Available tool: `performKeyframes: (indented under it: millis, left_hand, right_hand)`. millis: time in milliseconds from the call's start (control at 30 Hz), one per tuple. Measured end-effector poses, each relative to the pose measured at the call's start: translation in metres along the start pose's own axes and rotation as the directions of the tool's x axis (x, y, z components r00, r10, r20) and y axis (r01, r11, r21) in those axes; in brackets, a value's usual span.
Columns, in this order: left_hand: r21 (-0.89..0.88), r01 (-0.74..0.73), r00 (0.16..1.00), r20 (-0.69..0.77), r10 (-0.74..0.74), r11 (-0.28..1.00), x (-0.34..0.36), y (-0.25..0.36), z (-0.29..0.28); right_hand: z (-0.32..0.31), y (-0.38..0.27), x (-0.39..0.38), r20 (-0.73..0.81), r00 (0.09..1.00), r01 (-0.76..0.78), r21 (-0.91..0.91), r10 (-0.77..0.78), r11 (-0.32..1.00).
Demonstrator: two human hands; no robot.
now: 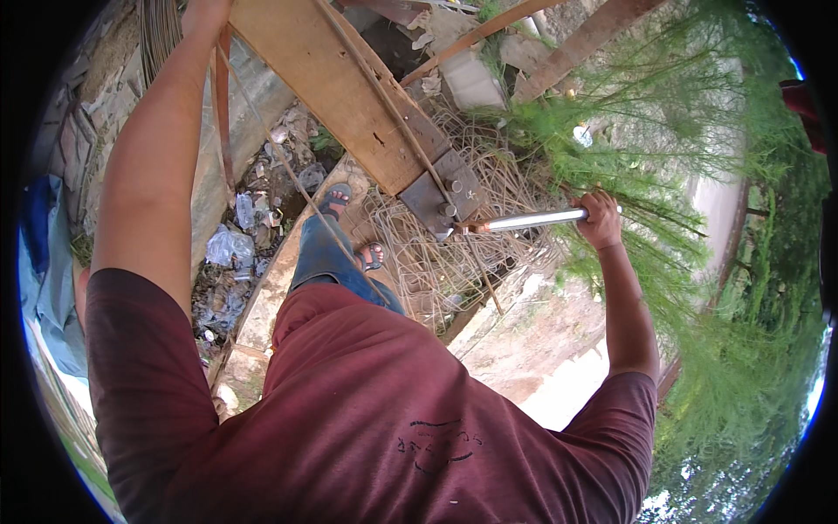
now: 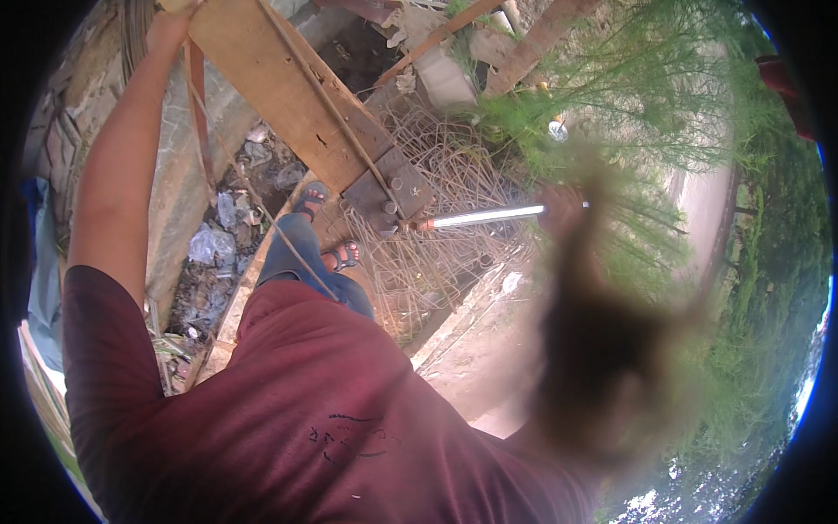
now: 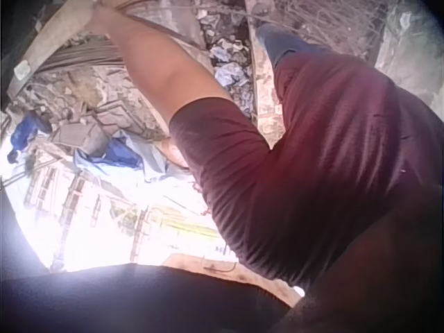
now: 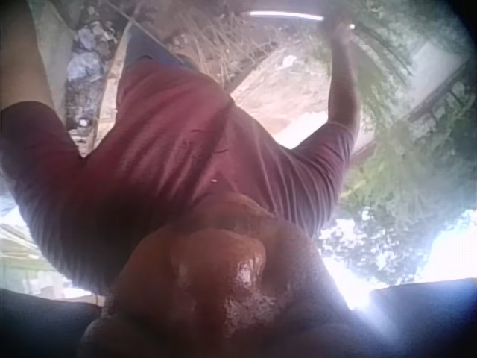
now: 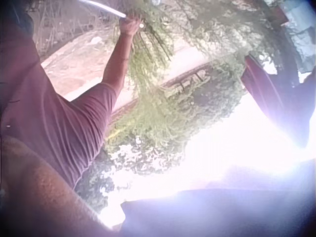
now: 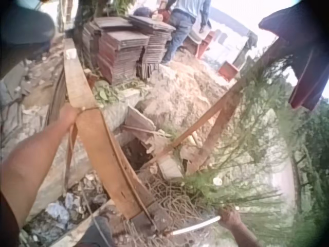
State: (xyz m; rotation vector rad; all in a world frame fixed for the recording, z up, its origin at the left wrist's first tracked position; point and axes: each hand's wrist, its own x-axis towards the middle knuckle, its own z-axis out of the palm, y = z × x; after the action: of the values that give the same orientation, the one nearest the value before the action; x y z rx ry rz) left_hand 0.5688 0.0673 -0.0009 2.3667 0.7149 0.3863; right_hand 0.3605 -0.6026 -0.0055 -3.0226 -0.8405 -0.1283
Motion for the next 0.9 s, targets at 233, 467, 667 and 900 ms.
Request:
performKeyframes:
  millis: [233,467,667,900]
  left_hand:
    - [0.205,0.002,1.000,-0.019,0.002,0.979,0.061,-0.063,0.028]
    - [0.043,-0.035,0.999,0.034,0.034,0.998,0.057,-0.054,0.030]
    - [0.213,-0.076,0.997,0.036,0.070,0.974,0.073,-0.067,0.038]
    - [0.174,-0.103,0.992,0.088,0.089,0.979,0.080,-0.079,0.035]
  right_hand:
    - [0.004,-0.001,-0.007,0.188,0.961,-0.183,-0.118,0.203,0.976]
    - [-0.009,-0.002,0.012,0.174,0.959,-0.204,-0.118,0.223,0.972]
    - [-0.016,-0.011,0.018,0.272,0.928,-0.234,-0.106,0.255,0.966]
    - [-0.015,-0.008,0.022,0.190,0.978,-0.086,-0.013,0.087,0.996]
